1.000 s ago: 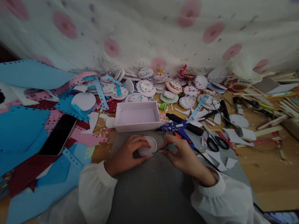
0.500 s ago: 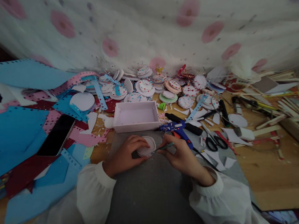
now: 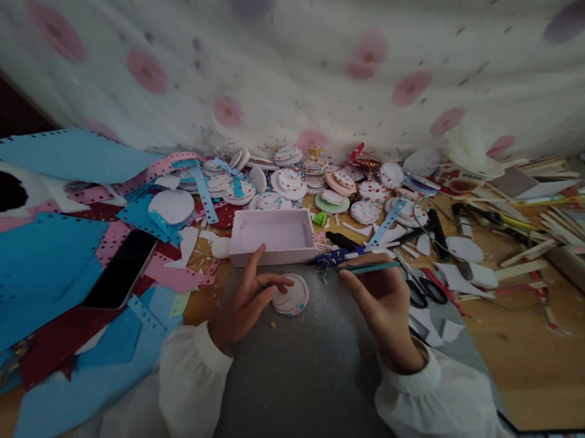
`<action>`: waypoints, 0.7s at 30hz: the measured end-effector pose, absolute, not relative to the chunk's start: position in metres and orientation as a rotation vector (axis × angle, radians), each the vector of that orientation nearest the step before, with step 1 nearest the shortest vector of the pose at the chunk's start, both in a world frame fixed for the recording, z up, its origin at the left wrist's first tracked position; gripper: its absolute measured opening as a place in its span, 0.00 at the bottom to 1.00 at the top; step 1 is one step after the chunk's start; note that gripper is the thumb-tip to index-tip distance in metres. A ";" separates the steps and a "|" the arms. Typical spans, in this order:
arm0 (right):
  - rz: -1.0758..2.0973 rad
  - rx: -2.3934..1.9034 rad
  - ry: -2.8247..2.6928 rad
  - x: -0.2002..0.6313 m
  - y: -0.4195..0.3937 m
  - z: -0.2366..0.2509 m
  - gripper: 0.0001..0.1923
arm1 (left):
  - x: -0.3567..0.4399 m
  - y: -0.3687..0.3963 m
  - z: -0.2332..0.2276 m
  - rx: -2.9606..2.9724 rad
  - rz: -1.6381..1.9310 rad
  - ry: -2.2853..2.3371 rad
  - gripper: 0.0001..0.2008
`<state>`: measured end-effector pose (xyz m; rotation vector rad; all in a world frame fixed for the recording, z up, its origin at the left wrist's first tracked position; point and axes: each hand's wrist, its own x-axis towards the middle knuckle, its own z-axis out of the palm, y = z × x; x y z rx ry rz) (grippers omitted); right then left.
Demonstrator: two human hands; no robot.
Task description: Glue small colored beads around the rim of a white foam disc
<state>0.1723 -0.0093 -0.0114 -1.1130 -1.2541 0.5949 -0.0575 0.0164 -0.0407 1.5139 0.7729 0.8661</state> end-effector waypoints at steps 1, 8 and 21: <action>0.585 -1.102 -1.245 0.172 -0.009 -0.011 0.08 | -0.057 0.016 -0.041 1.509 0.844 0.776 0.31; 0.579 -1.080 -1.200 0.173 -0.006 -0.017 0.09 | -0.053 0.012 -0.039 1.466 0.899 0.805 0.34; 0.409 -1.291 -1.652 0.150 0.052 -0.003 0.04 | -0.049 0.012 -0.032 1.437 0.876 0.944 0.17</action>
